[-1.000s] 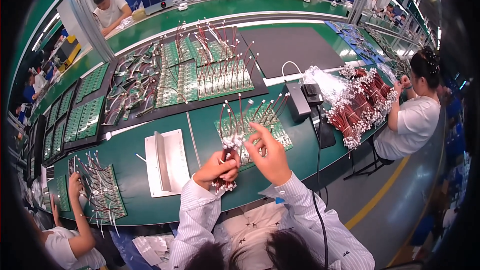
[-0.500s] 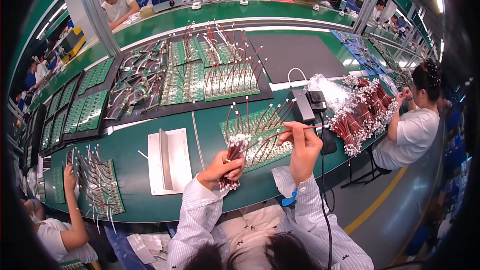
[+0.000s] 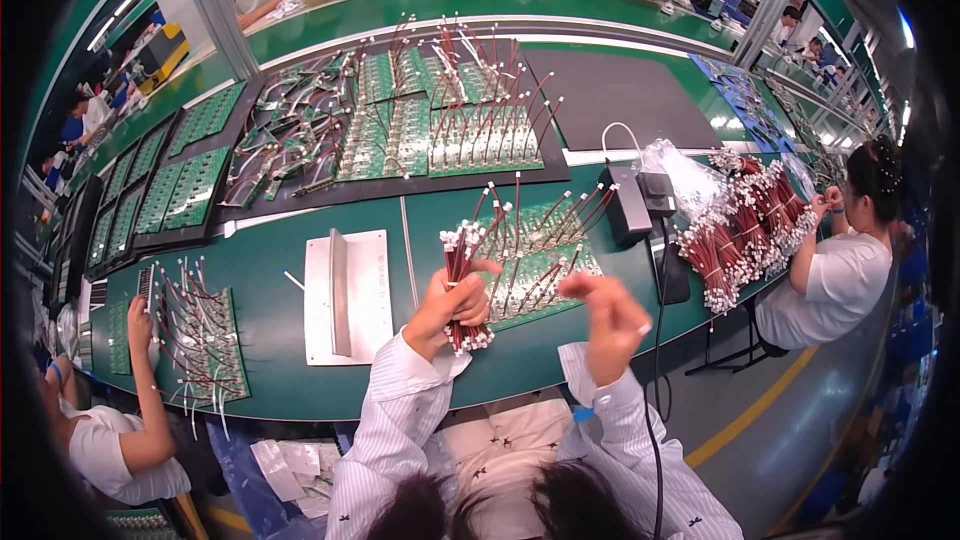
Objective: The person inserts wire connectors into a circuit board by hand, moves the assembled board aside, and places a new circuit board in front of them to insert more wire connectors.
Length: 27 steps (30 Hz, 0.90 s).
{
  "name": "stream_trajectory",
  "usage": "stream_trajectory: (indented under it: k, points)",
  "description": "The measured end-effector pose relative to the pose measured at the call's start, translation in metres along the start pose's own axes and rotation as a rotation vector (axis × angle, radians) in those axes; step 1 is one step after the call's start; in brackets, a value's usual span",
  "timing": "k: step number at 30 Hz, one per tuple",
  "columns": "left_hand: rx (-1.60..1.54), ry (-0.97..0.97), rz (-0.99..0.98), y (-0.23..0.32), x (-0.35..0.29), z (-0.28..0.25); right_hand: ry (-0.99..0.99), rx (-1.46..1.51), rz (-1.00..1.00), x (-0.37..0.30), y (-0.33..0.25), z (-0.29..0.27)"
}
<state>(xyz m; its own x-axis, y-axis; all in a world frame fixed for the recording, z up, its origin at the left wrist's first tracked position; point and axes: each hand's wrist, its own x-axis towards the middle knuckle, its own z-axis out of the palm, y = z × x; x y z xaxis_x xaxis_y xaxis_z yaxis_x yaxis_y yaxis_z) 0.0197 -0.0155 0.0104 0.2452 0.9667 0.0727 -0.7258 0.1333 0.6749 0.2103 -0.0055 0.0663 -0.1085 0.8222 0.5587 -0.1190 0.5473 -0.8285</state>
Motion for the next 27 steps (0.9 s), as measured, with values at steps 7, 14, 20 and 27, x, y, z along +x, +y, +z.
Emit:
stream_trajectory:
  k: [7, 14, 20, 27]
  points:
    - [0.010, 0.164, 0.075, 0.000, 0.001, 0.002, -0.417, -0.344, -0.346, -0.024, 0.015, 0.019]
    - [-0.017, 0.146, 0.107, 0.002, 0.001, -0.002, -0.403, -0.337, -0.243, -0.029, 0.021, 0.018]
    - [-0.069, 0.103, 0.119, 0.002, 0.001, -0.005, -0.332, -0.252, -0.050, -0.035, 0.024, 0.021]
    - [-0.008, 0.157, 0.106, 0.002, 0.001, -0.003, -0.244, 0.176, 0.286, -0.042, 0.028, 0.024]
